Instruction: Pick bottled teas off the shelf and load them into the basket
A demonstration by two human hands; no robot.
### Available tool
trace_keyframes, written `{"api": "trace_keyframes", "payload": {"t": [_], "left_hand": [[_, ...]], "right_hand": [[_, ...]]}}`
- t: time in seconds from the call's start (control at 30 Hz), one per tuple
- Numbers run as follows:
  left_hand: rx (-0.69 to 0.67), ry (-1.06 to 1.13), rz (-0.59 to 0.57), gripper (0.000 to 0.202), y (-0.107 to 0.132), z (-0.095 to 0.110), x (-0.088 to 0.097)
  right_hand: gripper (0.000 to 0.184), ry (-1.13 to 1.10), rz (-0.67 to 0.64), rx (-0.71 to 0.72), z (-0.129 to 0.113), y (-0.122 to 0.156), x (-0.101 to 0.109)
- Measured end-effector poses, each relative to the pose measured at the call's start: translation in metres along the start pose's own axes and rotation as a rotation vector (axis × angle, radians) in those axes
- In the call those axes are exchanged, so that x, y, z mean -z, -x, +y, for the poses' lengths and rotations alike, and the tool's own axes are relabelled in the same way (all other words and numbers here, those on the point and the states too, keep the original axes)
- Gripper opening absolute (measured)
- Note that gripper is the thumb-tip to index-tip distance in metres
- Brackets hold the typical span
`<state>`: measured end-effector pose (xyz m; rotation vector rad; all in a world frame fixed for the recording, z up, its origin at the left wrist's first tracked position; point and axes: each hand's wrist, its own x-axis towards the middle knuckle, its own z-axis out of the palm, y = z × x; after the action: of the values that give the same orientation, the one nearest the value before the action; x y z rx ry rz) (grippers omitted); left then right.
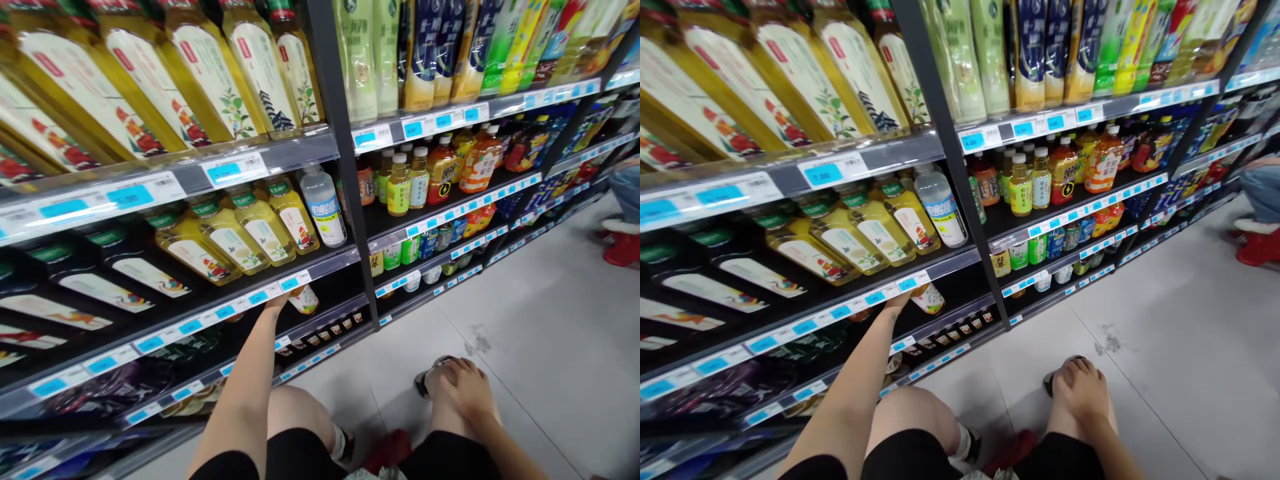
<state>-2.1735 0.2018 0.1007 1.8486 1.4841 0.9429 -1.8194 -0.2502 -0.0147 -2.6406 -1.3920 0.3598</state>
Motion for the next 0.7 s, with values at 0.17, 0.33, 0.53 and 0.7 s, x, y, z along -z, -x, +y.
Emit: {"api": "trace_keyframes", "payload": {"t": [0.17, 0.33, 0.53, 0.7], "left_hand": [[0.048, 0.07, 0.023, 0.058, 0.004, 0.002, 0.0], [0.053, 0.077, 0.109, 0.05, 0.016, 0.001, -0.012], [0.101, 0.012, 0.19, 0.048, 0.082, -0.037, -0.017], [0.176, -0.109, 0.201, 0.044, 0.177, -0.094, 0.03]], "right_hand": [[0.038, 0.007, -0.002, -0.001, -0.011, 0.001, 0.004], [0.038, 0.021, 0.01, 0.039, -0.021, 0.001, 0.002], [0.038, 0.052, 0.038, 0.072, -0.033, 0.002, -0.006], [0.04, 0.093, 0.036, 0.094, -0.036, -0.001, -0.01]]}}
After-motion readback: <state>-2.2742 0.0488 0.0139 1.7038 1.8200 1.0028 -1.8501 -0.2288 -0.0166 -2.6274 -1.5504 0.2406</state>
